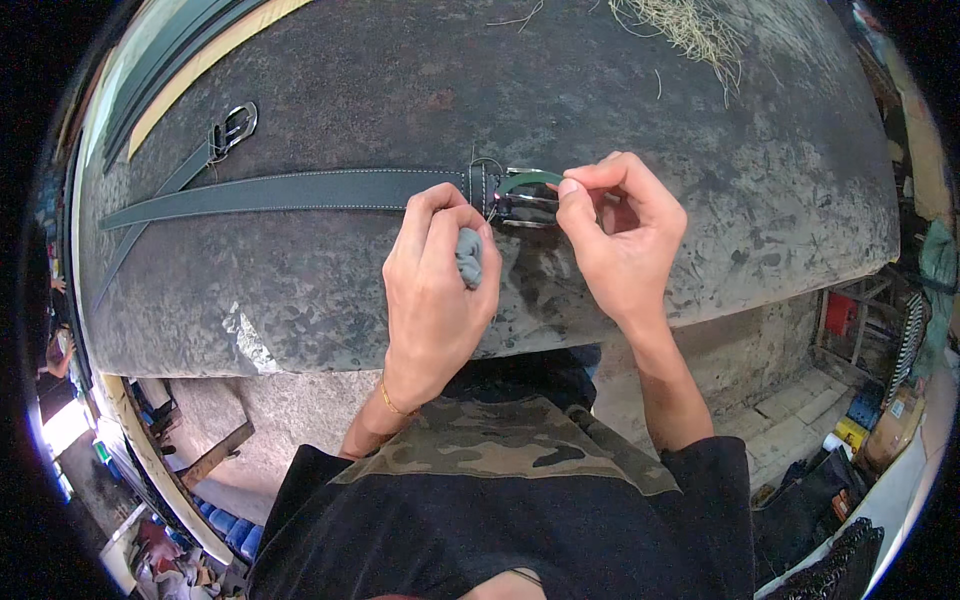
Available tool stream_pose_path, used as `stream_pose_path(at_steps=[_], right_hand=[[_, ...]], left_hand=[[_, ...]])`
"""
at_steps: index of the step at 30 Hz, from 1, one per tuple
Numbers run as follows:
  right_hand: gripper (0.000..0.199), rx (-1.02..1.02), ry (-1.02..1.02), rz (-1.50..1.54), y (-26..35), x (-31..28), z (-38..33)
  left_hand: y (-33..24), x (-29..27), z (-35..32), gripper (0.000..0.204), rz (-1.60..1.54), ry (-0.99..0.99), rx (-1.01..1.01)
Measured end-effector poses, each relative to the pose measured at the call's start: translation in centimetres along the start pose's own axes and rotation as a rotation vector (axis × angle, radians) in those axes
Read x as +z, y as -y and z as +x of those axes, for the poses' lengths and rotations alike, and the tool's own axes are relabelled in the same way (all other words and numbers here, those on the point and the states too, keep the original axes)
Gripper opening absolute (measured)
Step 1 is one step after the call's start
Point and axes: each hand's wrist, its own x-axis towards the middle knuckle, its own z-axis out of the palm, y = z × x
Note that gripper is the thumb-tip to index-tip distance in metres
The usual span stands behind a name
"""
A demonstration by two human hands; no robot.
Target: Assembling leather belts by cleaning buckles, stitching parts, and organizing them.
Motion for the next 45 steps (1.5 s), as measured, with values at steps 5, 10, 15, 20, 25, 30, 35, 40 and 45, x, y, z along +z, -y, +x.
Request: stream_pose_path(at_steps=[5,10,15,20,25,30,35,40,45], right_hand=[[0.005,-0.028,0.021,-0.012,0.6,0.3,-0.1],[0.007,-0.019,0.024,-0.012,0.8,0.3,-0.1],[0.007,-0.01,0.045,-0.034,0.6,0.4,-0.1],[0.006,-0.033,0.07,-0.074,0.7,0.4,-0.2],[0.006,-0.032,0.067,-0.096,0.8,0.5,-0.1],[0.006,-0.023,0.051,-0.09,0.8,0.6,-0.1],[0.002,0.046,0.024,0.069,0.4,0.2,0.2],[0.004,0.122,-0.005,0.154,0.4,-0.1,0.8],[0.009,0.112,-0.014,0.241,0.0,-0.4,1.0]], left_hand=[[0.0,0.0,0.1,0.018,-0.008,0.0,-0.001],[0.0,-0.1,0.0,0.022,-0.012,0.034,-0.013],[0.0,-0.1,0.1,0.025,-0.014,0.075,-0.035],[0.0,0.0,0.2,0.026,0.004,0.064,-0.007],[0.0,0.0,0.1,0.022,-0.003,0.042,-0.012],[-0.1,-0.1,0.1,0.018,-0.01,0.027,-0.028],[0.1,-0.2,-0.2,0.017,-0.05,-0.016,-0.006],[0.7,-1.5,-1.2,0.02,-0.093,-0.046,0.003],[0.6,-2.9,-1.5,0.012,-0.057,-0.139,-0.086]])
